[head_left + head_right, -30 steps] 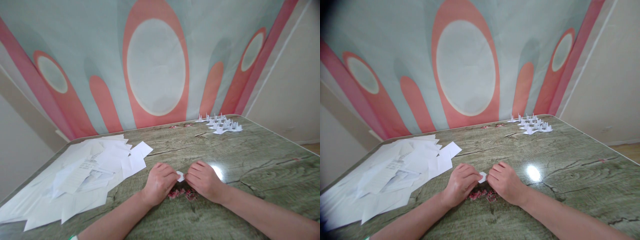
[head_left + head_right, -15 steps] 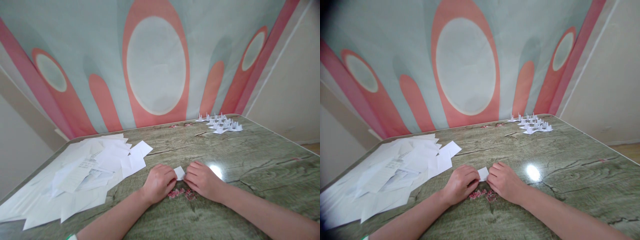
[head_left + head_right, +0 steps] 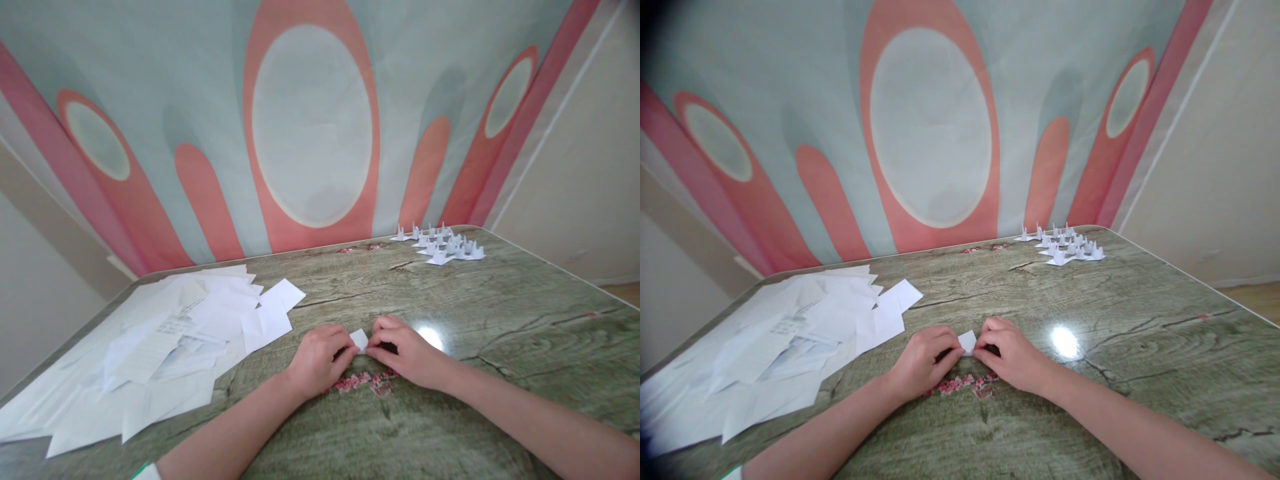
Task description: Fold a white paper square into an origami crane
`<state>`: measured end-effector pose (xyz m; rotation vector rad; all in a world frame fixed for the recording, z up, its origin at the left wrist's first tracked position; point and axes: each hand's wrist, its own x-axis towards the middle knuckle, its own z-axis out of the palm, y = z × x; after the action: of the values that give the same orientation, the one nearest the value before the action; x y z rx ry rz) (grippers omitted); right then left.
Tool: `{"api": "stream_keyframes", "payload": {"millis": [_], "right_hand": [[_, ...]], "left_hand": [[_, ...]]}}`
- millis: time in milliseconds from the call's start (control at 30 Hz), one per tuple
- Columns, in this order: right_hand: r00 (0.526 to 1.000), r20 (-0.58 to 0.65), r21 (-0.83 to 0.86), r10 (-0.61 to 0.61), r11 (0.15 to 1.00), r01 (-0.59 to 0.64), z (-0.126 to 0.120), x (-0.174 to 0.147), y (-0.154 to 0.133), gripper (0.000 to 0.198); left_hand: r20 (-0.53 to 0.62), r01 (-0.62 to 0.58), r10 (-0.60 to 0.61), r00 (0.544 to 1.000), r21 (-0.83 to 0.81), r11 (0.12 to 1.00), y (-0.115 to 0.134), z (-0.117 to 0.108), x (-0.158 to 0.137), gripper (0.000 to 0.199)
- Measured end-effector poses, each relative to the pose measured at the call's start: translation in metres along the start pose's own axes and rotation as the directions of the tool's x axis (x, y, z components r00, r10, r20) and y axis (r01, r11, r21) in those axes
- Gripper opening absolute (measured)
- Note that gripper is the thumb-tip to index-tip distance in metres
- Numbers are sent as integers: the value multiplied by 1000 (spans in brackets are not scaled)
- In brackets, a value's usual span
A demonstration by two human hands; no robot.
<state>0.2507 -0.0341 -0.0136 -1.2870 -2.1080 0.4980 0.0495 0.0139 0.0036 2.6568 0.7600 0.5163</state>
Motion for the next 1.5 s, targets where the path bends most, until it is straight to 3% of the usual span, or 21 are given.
{"api": "stream_keyframes", "payload": {"millis": [233, 633, 967, 1233, 1500], "right_hand": [[995, 10, 26, 95, 995, -95, 1, 7, -1, 10], [987, 51, 3, 150, 989, -150, 2, 11, 0, 6], [985, 54, -9, 162, 987, -161, 1, 13, 1, 9], [982, 43, -19, 182, 983, -181, 1, 14, 0, 12], [989, 35, -66, 140, 988, -138, 2, 14, 0, 10]], "left_hand": [[-30, 77, -78, 997, -44, 996, -2, 3, 1, 11], [-39, 34, -33, 999, 45, 998, 0, 5, 5, 13], [179, -164, 94, 979, 428, 889, 12, -3, -15, 26], [245, -212, 109, 963, 447, 869, 15, -3, -16, 42], [231, -186, 88, 969, 447, 875, 12, 6, -17, 48]]}}
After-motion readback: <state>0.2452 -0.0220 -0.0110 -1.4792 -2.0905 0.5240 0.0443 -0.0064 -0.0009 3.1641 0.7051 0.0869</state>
